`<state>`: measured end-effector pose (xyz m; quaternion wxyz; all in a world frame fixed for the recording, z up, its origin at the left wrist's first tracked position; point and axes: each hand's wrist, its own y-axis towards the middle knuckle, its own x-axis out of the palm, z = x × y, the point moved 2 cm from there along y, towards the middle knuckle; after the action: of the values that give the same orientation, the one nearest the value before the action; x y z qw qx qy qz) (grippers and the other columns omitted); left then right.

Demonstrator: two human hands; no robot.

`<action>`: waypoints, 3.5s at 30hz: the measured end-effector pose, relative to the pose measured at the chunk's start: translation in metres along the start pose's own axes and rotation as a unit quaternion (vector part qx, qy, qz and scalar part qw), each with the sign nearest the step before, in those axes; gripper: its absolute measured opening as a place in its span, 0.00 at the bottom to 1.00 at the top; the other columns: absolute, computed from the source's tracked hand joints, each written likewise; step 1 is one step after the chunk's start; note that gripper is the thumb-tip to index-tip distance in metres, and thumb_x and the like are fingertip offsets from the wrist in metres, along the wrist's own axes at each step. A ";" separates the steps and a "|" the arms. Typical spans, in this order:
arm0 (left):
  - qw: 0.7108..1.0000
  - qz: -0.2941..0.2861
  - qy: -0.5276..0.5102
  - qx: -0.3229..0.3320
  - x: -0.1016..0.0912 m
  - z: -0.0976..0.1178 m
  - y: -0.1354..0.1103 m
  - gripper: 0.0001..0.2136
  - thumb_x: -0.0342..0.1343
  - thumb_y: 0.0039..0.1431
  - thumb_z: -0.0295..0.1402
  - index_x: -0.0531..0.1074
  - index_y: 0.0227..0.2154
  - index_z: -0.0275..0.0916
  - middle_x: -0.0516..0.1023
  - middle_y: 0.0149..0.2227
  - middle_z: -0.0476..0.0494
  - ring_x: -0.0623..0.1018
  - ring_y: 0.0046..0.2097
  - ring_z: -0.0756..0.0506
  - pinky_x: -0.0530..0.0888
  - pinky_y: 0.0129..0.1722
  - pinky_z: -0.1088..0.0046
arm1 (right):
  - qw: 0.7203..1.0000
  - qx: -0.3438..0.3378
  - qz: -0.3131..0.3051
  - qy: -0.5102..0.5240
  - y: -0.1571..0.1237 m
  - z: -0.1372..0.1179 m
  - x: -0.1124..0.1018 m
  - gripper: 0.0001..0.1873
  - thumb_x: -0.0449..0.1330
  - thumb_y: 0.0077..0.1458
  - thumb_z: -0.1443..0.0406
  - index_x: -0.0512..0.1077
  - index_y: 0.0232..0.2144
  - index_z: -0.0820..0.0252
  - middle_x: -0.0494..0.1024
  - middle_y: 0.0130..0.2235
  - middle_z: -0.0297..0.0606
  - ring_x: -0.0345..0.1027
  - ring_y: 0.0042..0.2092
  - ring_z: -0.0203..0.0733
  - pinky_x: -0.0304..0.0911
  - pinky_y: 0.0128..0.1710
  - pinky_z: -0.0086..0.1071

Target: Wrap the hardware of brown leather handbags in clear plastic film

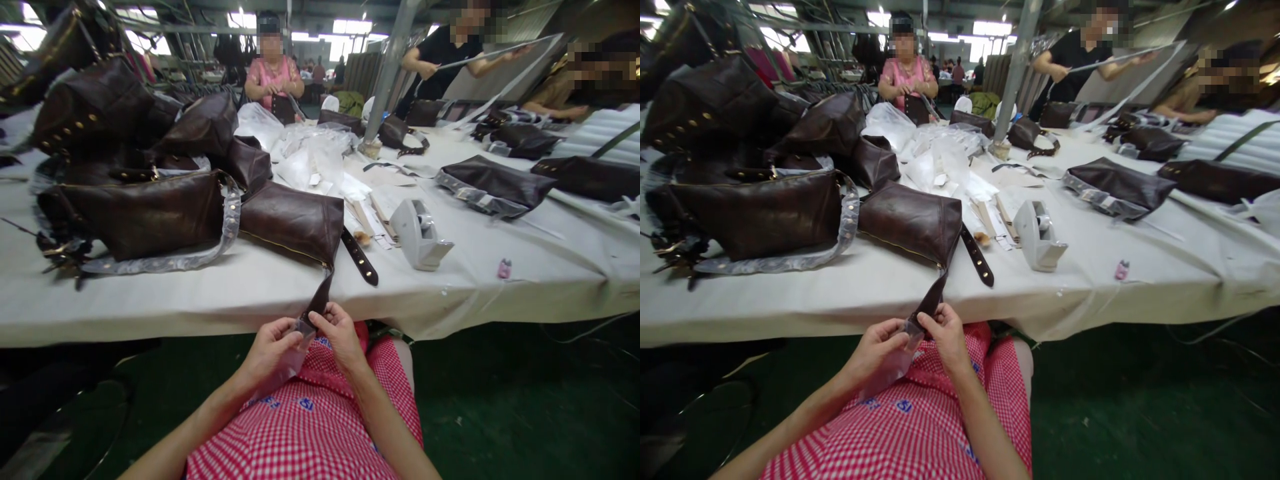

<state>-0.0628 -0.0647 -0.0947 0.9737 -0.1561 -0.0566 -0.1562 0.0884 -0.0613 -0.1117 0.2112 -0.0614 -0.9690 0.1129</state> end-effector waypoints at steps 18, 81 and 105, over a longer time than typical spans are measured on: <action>1.000 0.025 -0.010 -0.010 0.002 0.002 0.006 0.10 0.62 0.47 0.32 0.77 0.33 0.34 0.79 0.32 0.45 0.75 0.34 0.48 0.69 0.39 0.73 | 0.999 -0.004 0.013 -0.043 0.004 -0.002 -0.001 0.20 0.72 0.35 0.57 0.67 0.26 0.58 0.74 0.23 0.29 0.65 0.24 0.33 0.61 0.24 0.27; 0.984 -0.102 0.131 -0.061 -0.007 0.010 0.010 0.17 0.62 0.50 0.43 0.76 0.37 0.35 0.78 0.33 0.45 0.74 0.35 0.46 0.69 0.39 0.71 | 0.997 -0.006 -0.068 -0.029 0.008 -0.002 -0.011 0.12 0.69 0.39 0.62 0.69 0.22 0.60 0.71 0.22 0.26 0.63 0.24 0.32 0.60 0.26 0.28; 0.991 -0.086 0.033 -0.092 -0.007 -0.002 0.009 0.17 0.62 0.52 0.42 0.75 0.39 0.33 0.79 0.35 0.43 0.76 0.34 0.47 0.70 0.38 0.73 | 0.994 -0.026 -0.069 -0.078 0.009 0.007 -0.013 0.12 0.66 0.41 0.62 0.65 0.21 0.59 0.69 0.22 0.26 0.62 0.25 0.32 0.59 0.26 0.28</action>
<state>-0.0659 -0.0550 -0.0999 0.9394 -0.2348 -0.0233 -0.2486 0.0977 -0.0560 -0.1254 0.1404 0.0092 -0.9870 0.0773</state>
